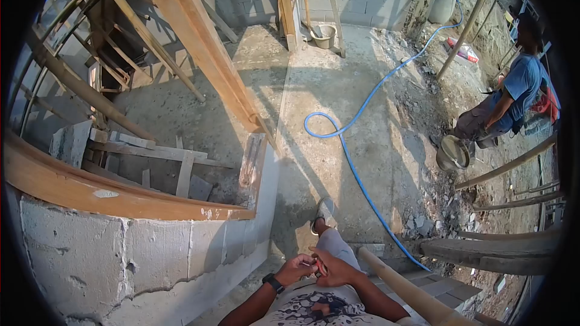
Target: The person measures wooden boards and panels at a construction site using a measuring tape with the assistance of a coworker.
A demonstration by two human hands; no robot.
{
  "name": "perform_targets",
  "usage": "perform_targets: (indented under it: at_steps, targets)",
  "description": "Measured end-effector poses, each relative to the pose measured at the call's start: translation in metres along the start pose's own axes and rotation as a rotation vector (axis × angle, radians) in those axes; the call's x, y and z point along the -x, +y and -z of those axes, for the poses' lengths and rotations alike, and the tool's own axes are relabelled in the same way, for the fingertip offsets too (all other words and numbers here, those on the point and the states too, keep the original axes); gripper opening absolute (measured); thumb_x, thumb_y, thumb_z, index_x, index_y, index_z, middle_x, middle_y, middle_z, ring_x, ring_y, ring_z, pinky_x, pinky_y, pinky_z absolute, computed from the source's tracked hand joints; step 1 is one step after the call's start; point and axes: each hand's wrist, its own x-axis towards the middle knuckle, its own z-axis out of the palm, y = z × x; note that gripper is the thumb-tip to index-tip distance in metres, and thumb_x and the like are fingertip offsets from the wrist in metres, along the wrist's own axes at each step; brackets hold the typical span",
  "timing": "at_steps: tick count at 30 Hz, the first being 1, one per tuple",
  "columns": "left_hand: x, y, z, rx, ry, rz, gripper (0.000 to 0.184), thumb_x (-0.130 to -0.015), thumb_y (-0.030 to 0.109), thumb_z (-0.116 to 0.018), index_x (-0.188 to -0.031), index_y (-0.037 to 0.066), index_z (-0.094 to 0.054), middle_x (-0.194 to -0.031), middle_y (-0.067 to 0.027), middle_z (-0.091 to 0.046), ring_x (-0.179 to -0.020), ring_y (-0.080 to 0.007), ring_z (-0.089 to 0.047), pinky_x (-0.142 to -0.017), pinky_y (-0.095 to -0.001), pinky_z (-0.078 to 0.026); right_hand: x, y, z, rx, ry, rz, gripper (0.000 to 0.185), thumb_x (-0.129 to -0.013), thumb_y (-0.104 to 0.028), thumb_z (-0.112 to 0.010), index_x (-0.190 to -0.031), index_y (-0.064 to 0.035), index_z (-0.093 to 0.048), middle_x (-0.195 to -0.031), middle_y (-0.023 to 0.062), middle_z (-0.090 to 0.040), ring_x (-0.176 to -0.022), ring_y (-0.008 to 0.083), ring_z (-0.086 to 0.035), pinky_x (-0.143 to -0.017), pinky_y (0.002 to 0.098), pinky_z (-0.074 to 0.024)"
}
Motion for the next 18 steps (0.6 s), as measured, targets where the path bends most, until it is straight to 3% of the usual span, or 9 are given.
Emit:
perform_targets:
  at_steps: [2, 3, 5, 8, 11, 12, 15, 16, 18]
  targets:
    - [-0.017, 0.005, -0.013, -0.011, 0.018, -0.166, 0.023, -0.092, 0.015, -0.071, -0.108, 0.003, -0.059, -0.100, -0.0048, -0.065, -0.089, -0.0107, -0.062, -0.077, -0.0263, -0.051, 0.007, 0.013, 0.018, -0.052, -0.066, -0.065, 0.086, -0.072, -0.025, -0.074, -0.148, -0.0117, -0.037, -0.128, 0.0178, -0.057, -0.114, 0.0287, -0.058, -0.097, 0.0352, -0.0456]
    - [-0.033, 0.102, 0.019, -0.020, 0.113, -0.149, 0.021, -0.092, 0.012, -0.070, -0.107, 0.004, -0.059, -0.099, -0.0041, -0.064, -0.088, -0.0106, -0.062, -0.076, -0.0265, -0.051, -0.064, -0.015, 0.071, -0.151, -0.102, -0.114, 0.072, -0.074, -0.026, -0.074, -0.138, -0.0092, -0.045, -0.117, 0.0145, -0.060, -0.105, 0.0247, -0.059, -0.091, 0.0341, -0.0465]
    - [-0.085, 0.177, 0.027, 0.020, 0.115, -0.302, 0.017, -0.091, 0.008, -0.069, -0.106, 0.005, -0.060, -0.098, -0.0026, -0.064, -0.086, -0.0102, -0.062, -0.074, -0.0269, -0.052, -0.076, -0.012, 0.144, -0.101, -0.068, -0.257, 0.048, -0.079, -0.029, -0.075, -0.118, -0.0040, -0.061, -0.094, 0.0080, -0.066, -0.086, 0.0168, -0.061, -0.079, 0.0320, -0.0483]
    - [-0.117, 0.314, 0.032, 0.121, 0.301, -0.427, 0.012, -0.093, 0.009, -0.068, -0.102, 0.005, -0.060, -0.092, -0.0017, -0.064, -0.083, -0.0099, -0.063, -0.074, -0.0266, -0.053, -0.086, 0.006, 0.225, -0.326, 0.018, -0.503, 0.031, -0.088, -0.033, -0.072, -0.092, -0.0027, -0.068, -0.082, 0.0028, -0.067, -0.079, 0.0125, -0.061, -0.074, 0.0291, -0.0477]
    - [-0.152, 0.416, 0.036, 0.235, 0.380, -0.602, 0.016, -0.094, 0.013, -0.067, -0.105, 0.004, -0.060, -0.092, -0.0028, -0.065, -0.081, -0.0095, -0.063, -0.073, -0.0256, -0.054, -0.088, 0.037, 0.287, -0.403, 0.000, -0.486, 0.032, -0.096, -0.034, -0.065, -0.087, -0.0031, -0.070, -0.078, -0.0001, -0.067, -0.075, 0.0088, -0.059, -0.072, 0.0261, -0.0467]
    - [-0.167, 0.442, 0.040, 0.240, 0.400, -0.660, 0.018, -0.094, 0.013, -0.067, -0.108, 0.004, -0.060, -0.094, -0.0031, -0.065, -0.082, -0.0094, -0.063, -0.072, -0.0257, -0.054, -0.094, 0.033, 0.310, -0.379, -0.011, -0.496, 0.029, -0.096, -0.029, -0.064, -0.092, -0.0018, -0.072, -0.080, 0.0008, -0.069, -0.076, 0.0086, -0.060, -0.071, 0.0254, -0.0468]
    - [-0.230, 0.494, 0.054, 0.104, 0.432, -0.615, 0.036, -0.093, 0.018, -0.069, -0.122, 0.001, -0.055, -0.107, -0.0058, -0.062, -0.087, -0.0106, -0.063, -0.073, -0.0256, -0.054, -0.139, 0.025, 0.361, -0.390, 0.078, -0.498, 0.030, -0.097, -0.027, -0.063, -0.095, 0.0009, -0.072, -0.080, 0.0026, -0.069, -0.076, 0.0101, -0.061, -0.071, 0.0264, -0.0475]
    - [-0.257, 0.495, 0.069, 0.021, 0.412, -0.623, 0.063, -0.092, 0.025, -0.072, -0.139, -0.002, -0.040, -0.125, -0.0135, -0.056, -0.097, -0.0163, -0.065, -0.077, -0.0283, -0.055, -0.163, 0.030, 0.374, -0.448, 0.111, -0.491, 0.030, -0.097, -0.027, -0.063, -0.095, 0.0015, -0.072, -0.080, 0.0035, -0.069, -0.076, 0.0108, -0.061, -0.071, 0.0269, -0.0478]
    - [-0.294, 0.514, 0.073, -0.134, 0.575, -0.592, 0.084, -0.089, 0.032, -0.074, -0.148, -0.002, -0.025, -0.136, -0.0229, -0.048, -0.106, -0.0238, -0.065, -0.083, -0.0329, -0.055, -0.217, 0.044, 0.396, -0.568, 0.171, -0.466, 0.030, -0.097, -0.026, -0.063, -0.094, 0.0026, -0.072, -0.079, 0.0052, -0.069, -0.075, 0.0122, -0.062, -0.070, 0.0280, -0.0485]
